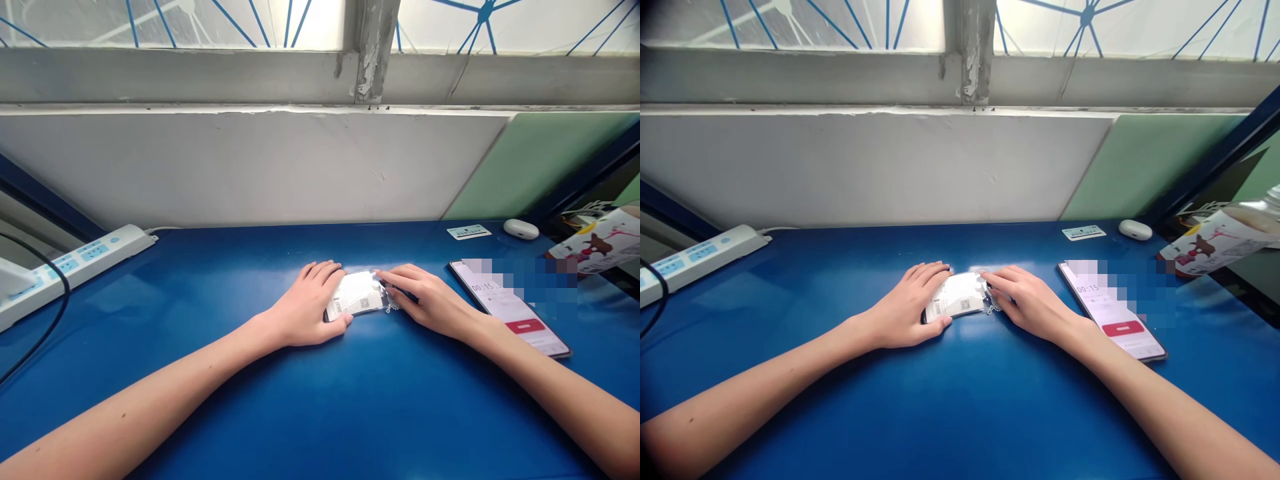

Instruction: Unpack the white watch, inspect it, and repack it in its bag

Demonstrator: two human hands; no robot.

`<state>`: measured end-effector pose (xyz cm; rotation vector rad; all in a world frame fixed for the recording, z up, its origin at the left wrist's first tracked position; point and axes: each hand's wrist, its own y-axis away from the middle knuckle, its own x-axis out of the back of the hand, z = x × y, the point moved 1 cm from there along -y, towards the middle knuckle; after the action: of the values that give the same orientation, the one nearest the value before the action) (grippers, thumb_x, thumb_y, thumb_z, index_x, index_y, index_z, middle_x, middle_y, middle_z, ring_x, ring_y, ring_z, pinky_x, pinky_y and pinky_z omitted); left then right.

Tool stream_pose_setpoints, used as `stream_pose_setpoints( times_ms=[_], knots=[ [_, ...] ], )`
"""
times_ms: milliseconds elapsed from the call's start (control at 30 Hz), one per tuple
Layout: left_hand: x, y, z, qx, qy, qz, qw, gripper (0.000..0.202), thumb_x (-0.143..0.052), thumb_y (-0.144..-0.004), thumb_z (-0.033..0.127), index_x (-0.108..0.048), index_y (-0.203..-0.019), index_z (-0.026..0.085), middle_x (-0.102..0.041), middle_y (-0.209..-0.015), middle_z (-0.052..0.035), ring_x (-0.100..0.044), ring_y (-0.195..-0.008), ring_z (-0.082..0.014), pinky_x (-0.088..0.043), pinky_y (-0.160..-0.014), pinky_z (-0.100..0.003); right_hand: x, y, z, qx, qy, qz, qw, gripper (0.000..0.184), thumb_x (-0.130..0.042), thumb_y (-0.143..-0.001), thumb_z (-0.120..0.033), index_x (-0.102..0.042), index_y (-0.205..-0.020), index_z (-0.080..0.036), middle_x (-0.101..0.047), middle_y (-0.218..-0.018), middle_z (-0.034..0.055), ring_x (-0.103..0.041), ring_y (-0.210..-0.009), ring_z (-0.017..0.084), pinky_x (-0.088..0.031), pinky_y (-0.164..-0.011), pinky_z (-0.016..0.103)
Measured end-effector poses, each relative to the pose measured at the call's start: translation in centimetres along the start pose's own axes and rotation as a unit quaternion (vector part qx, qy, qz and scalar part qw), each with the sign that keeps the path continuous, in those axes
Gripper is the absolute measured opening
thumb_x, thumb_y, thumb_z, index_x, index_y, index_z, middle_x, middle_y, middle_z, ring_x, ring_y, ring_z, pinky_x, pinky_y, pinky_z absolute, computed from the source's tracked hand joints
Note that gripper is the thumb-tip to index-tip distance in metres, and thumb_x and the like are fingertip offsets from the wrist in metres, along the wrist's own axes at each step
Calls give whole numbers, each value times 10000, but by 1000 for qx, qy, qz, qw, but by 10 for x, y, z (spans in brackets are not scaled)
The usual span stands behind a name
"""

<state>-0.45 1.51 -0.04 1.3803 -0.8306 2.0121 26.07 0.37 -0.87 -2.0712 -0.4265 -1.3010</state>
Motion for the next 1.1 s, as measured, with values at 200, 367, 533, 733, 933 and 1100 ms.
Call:
stream_pose_setpoints(
  times_ms=[200, 367, 533, 733, 933, 1100],
  knots=[
    [0, 0, 0, -5, 4, 5, 1000, 689, -592, -854, 546, -446, -1379, 125, -455, -1461, -229, -365, -1397, -391, -256, -1157, -579, 5, -1, -8, 13, 32, -24, 999, 344, -489, -993, -323, -630, -1286, -211, -710, -1110, 121, -657, -1007, 279, -562, -839, 446],
    [1, 0, 1, -6, 14, 1, 1000, 635, -581, -872, 504, -441, -1384, 156, -448, -1470, -219, -356, -1402, -399, -250, -1148, -608, 7, -2, -12, 21, 37, -28, 999, 321, -470, -999, -308, -664, -1244, -237, -708, -1081, 111, -657, -984, 270, -563, -823, 435],
    [3, 0, 1, -15, 15, -2, 1000, 584, -568, -889, 494, -457, -1357, 163, -451, -1464, -217, -365, -1393, -390, -263, -1142, -601, 6, -1, -12, 19, 13, -28, 999, 314, -499, -985, -323, -649, -1244, -229, -672, -1186, 130, -637, -1073, 278, -567, -878, 455],
    [6, 0, 2, -18, 24, 1, 1000, 545, -590, -880, 467, -479, -1329, 178, -419, -1489, -219, -361, -1393, -390, -269, -1134, -609, 6, 0, -12, 27, -8, -31, 999, 321, -576, -944, -330, -650, -1246, -249, -519, -1455, 141, -531, -1299, 325, -526, -1002, 515],
    [6, 0, 1, -27, 38, -5, 999, 547, -565, -901, 455, -449, -1374, 206, -420, -1495, -198, -370, -1394, -380, -246, -1144, -621, -1, 2, -11, 17, -53, 7, 998, 250, -631, -915, -304, -687, -1153, -249, -564, -1412, 136, -575, -1258, 317, -563, -960, 511],
    [5, -1, 2, -22, 26, -7, 999, 585, -597, -875, 460, -456, -1366, 175, -440, -1472, -209, -367, -1397, -382, -246, -1157, -605, -6, 2, -12, 10, -64, 8, 998, 198, -582, -941, -262, -680, -1110, -229, -586, -1376, 134, -610, -1214, 292, -577, -946, 464]
  ],
)
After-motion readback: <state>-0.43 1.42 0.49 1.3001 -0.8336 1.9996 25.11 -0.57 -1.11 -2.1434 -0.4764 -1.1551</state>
